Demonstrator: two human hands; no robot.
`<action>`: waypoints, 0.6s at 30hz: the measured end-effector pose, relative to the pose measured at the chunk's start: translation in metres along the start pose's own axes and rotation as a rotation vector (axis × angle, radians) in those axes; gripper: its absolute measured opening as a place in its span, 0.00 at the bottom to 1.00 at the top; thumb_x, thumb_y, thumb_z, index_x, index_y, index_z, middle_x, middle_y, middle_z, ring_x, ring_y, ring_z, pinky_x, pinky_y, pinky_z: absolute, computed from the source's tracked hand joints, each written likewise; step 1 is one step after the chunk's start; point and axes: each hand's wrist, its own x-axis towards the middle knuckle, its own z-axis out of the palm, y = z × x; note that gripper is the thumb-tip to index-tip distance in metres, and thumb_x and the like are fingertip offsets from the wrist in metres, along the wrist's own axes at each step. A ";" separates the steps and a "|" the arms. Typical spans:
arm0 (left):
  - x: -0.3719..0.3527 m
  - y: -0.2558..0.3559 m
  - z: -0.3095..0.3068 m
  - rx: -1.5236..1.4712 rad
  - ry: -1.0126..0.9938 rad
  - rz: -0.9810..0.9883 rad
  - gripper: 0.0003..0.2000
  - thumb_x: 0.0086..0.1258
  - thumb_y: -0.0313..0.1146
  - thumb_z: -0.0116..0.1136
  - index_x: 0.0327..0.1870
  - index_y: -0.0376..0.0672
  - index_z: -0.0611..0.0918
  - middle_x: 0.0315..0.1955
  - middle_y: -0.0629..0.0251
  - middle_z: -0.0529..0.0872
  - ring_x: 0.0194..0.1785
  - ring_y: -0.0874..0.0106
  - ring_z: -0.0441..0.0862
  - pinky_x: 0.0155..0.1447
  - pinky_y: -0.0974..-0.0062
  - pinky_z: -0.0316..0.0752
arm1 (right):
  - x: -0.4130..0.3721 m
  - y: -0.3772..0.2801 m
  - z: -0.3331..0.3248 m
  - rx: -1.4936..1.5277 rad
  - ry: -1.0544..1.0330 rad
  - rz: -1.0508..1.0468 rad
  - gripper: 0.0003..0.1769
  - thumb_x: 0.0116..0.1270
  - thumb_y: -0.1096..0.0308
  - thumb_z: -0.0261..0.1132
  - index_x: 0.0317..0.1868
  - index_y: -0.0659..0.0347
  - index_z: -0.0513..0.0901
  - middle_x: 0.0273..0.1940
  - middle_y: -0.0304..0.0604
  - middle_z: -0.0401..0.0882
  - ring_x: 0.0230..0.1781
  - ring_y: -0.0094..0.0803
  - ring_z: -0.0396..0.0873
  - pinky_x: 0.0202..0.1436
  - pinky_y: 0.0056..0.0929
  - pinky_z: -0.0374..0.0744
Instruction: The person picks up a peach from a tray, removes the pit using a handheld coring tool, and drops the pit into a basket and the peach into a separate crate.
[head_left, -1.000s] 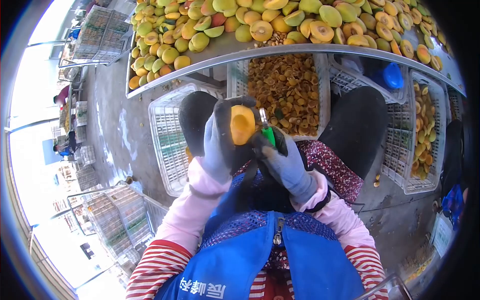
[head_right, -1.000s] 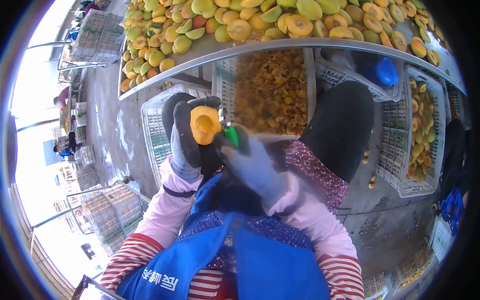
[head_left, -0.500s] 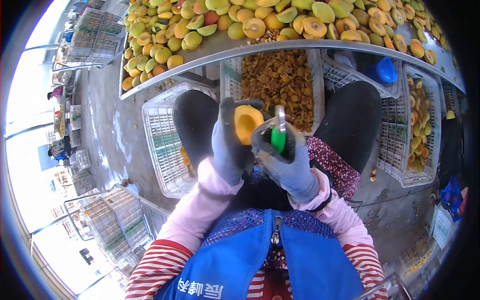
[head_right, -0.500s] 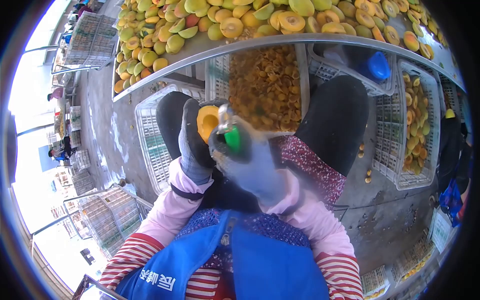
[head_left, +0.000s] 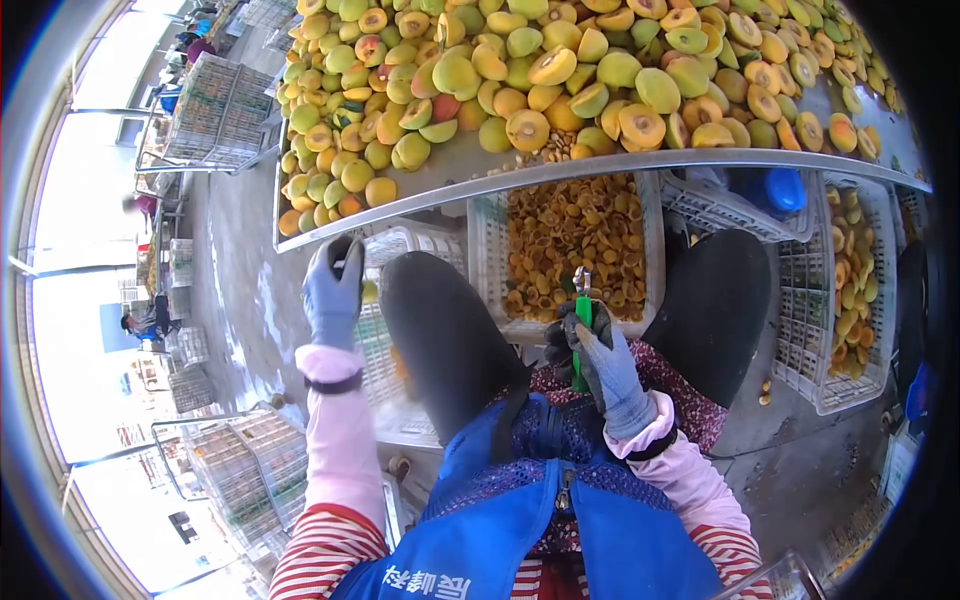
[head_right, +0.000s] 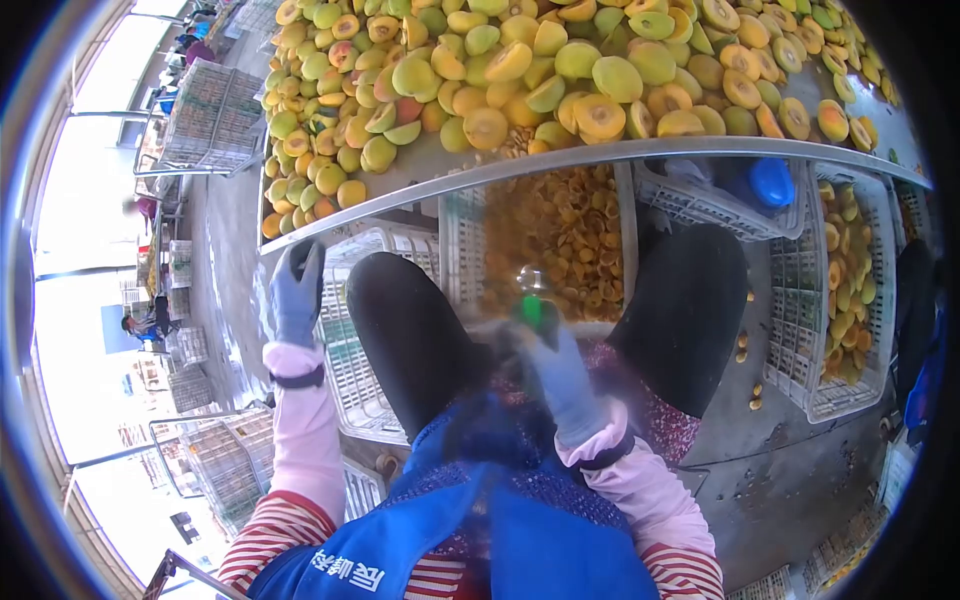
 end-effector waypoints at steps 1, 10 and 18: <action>0.015 0.033 0.011 0.031 -0.051 0.036 0.22 0.61 0.45 0.63 0.53 0.42 0.78 0.50 0.54 0.79 0.49 0.63 0.80 0.51 0.68 0.75 | 0.006 0.007 -0.004 -0.004 -0.033 -0.021 0.16 0.69 0.64 0.58 0.55 0.59 0.70 0.36 0.42 0.79 0.30 0.27 0.79 0.30 0.22 0.77; 0.141 0.071 0.094 0.645 -0.127 0.420 0.31 0.53 0.47 0.67 0.57 0.42 0.72 0.45 0.53 0.82 0.51 0.54 0.79 0.52 0.59 0.74 | 0.030 0.010 -0.019 0.074 -0.003 -0.027 0.18 0.70 0.65 0.57 0.57 0.60 0.69 0.30 0.38 0.75 0.23 0.23 0.73 0.26 0.20 0.72; -0.040 0.115 0.073 -1.035 -0.699 -0.602 0.18 0.73 0.44 0.49 0.49 0.35 0.78 0.29 0.65 0.81 0.28 0.75 0.77 0.33 0.84 0.71 | 0.042 -0.034 0.030 -0.373 0.026 -0.393 0.17 0.65 0.71 0.61 0.53 0.62 0.71 0.30 0.36 0.75 0.23 0.19 0.71 0.24 0.18 0.71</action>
